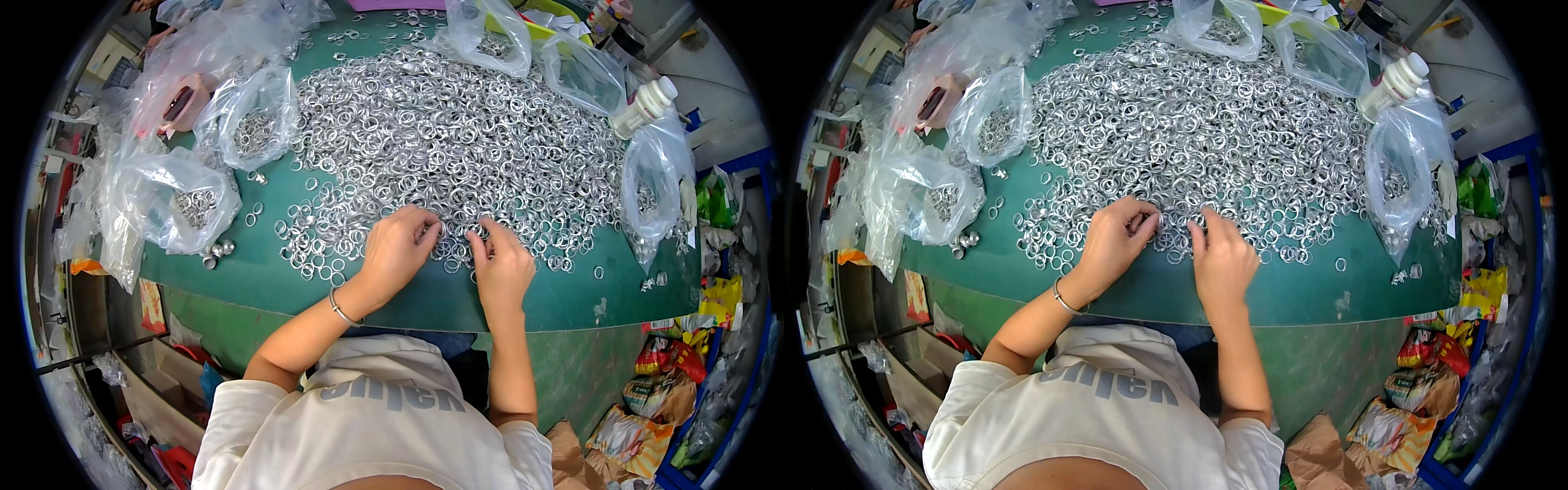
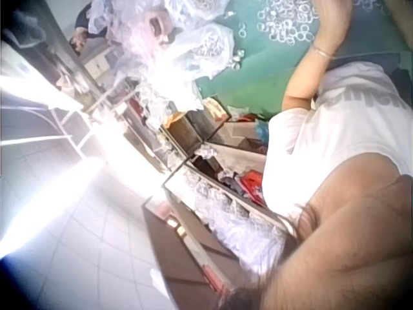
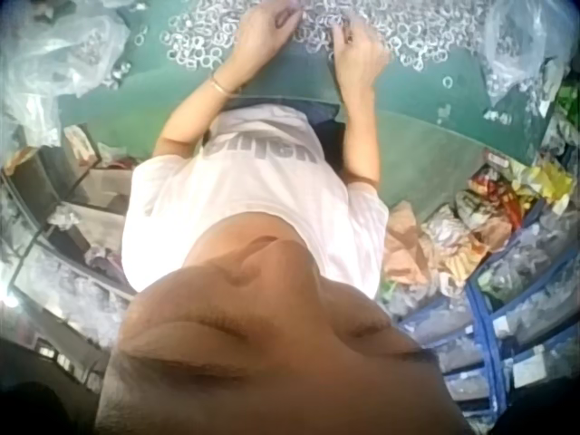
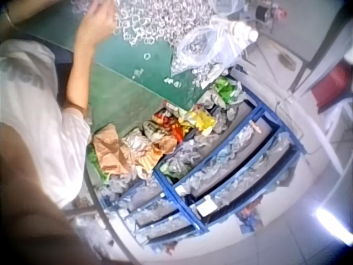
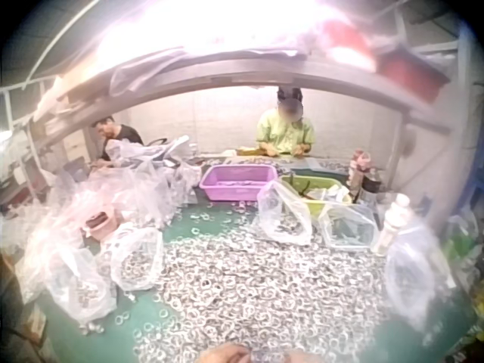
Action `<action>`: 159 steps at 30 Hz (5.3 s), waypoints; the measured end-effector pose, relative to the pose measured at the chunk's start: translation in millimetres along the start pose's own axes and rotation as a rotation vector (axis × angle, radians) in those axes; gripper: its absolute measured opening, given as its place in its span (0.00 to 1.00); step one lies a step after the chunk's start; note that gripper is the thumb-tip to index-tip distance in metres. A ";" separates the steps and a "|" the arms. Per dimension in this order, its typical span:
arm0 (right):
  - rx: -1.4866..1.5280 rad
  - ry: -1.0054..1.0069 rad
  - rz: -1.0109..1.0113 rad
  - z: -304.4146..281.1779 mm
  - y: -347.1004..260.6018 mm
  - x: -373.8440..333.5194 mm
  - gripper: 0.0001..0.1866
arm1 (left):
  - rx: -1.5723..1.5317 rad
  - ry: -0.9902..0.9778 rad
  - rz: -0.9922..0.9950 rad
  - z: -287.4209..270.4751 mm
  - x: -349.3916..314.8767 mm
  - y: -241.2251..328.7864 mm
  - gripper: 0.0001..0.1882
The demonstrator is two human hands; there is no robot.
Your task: The person sorts through a large pile of small silver metal rings by hand, selecting individual rings and placing them into a smaller grouped pile on the table.
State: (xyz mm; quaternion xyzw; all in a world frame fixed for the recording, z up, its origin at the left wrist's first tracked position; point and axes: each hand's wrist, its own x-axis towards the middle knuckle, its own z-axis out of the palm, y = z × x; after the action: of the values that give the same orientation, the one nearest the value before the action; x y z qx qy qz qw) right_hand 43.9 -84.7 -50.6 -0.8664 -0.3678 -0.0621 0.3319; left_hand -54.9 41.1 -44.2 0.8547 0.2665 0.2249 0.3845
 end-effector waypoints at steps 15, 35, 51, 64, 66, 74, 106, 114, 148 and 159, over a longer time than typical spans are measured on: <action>0.820 -0.054 0.402 -20.9 16.9 1.5 0.03 | 0.074 0.000 0.028 -5.6 -0.3 -5.7 0.05; 0.123 -0.102 0.212 -29.7 33.4 27.6 0.06 | 0.265 -0.294 0.324 33.2 22.0 16.9 0.06; 1.857 0.103 0.511 -51.7 60.6 21.7 0.13 | 0.326 -0.355 0.293 19.3 18.6 8.8 0.05; 0.071 -0.147 0.225 -28.8 49.4 32.7 0.06 | 0.212 0.012 0.120 -2.9 24.7 7.8 0.06; 0.373 -0.132 0.292 -30.1 56.5 33.6 0.04 | 0.201 -0.047 0.186 -2.3 20.3 7.2 0.08; 1.812 -0.106 0.428 -55.7 67.0 32.3 0.05 | 0.337 -0.297 0.363 19.5 12.7 8.7 0.06; 0.968 -0.118 0.573 -52.9 48.0 9.4 0.02 | -1.271 -0.663 -0.616 -0.5 -0.1 4.2 0.13; 1.867 0.127 0.741 -51.4 74.8 15.2 0.09 | -1.263 -0.459 -0.659 3.9 -1.8 17.2 0.03; 1.790 -0.020 0.617 -46.3 89.0 28.5 0.10 | -1.202 -0.678 -0.706 13.4 -6.2 18.0 0.08; -0.139 -0.035 0.300 -32.7 70.3 27.8 0.06 | -1.195 -0.670 -0.714 14.8 -6.3 18.7 0.08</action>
State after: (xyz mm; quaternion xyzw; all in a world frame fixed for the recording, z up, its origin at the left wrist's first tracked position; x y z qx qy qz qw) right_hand 116.1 -124.2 -52.7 -0.9336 -0.2348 -0.0219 0.2700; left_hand -45.7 18.7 -39.7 0.3866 0.2288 -0.0777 0.8900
